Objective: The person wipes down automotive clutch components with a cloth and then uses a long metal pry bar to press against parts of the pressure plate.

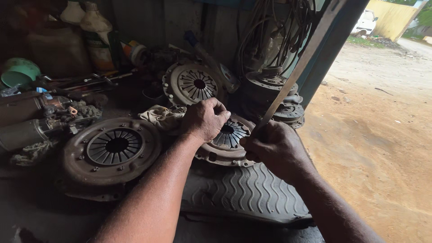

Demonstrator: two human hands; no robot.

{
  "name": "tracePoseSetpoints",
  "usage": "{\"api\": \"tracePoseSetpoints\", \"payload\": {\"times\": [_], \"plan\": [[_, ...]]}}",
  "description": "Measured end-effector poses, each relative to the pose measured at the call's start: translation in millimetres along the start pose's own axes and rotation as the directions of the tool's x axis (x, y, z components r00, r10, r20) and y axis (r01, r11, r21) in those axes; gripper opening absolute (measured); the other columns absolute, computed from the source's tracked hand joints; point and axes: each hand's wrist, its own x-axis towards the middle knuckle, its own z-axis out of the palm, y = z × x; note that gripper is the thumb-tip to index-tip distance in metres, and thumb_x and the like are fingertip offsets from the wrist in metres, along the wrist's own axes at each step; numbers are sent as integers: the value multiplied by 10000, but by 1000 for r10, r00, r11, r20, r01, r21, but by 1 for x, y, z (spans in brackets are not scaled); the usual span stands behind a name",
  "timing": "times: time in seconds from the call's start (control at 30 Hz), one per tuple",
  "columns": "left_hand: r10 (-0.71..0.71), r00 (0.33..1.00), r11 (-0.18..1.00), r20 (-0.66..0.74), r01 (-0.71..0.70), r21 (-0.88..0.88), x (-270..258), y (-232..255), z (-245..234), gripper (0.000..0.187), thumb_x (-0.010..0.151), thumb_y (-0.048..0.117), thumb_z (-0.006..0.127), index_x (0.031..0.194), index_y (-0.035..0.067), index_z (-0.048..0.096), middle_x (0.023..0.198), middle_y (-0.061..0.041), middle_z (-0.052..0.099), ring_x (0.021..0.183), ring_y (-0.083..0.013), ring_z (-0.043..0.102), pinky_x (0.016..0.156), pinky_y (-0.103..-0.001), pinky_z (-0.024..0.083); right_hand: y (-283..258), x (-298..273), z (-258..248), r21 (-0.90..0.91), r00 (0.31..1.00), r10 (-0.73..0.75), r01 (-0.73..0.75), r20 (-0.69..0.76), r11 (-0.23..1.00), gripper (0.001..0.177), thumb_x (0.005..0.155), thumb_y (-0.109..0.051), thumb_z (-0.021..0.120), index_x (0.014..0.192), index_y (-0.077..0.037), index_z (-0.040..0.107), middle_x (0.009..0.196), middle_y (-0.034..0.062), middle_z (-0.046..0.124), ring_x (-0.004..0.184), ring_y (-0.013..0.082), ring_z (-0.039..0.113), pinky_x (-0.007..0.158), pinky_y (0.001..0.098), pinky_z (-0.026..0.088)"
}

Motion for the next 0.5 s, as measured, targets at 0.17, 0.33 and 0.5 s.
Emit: {"api": "tracePoseSetpoints", "payload": {"times": [0.17, 0.33, 0.5], "plan": [[58, 998, 998, -40, -57, 23, -1, 1, 1, 217, 820, 354, 757, 871, 143, 755, 845, -83, 778, 831, -248, 756, 761, -397, 585, 21, -2, -3, 58, 999, -32, 31, 17, 998, 230, 889, -187, 775, 882, 10, 656, 719, 86, 683, 621, 144, 638, 549, 307, 534], [49, 998, 997, -47, -46, 63, 0, 0, 2, 220, 828, 368, 747, 878, 154, 754, 866, -98, 774, 861, -294, 741, 769, -427, 577, 61, -9, -10, 388, 984, -144, 172, -100, 905, 185, 918, -162, 752, 894, 8, 682, 748, 112, 721, 645, 153, 679, 592, 307, 557], [73, 996, 991, -54, -66, 115, 2, 0, 3, 194, 810, 341, 745, 872, 157, 757, 869, -104, 768, 869, -310, 735, 779, -436, 575, 67, -9, -4, 390, 984, -167, 177, -58, 904, 174, 876, -141, 765, 924, 19, 717, 779, 86, 746, 703, 126, 701, 654, 288, 579]]}}
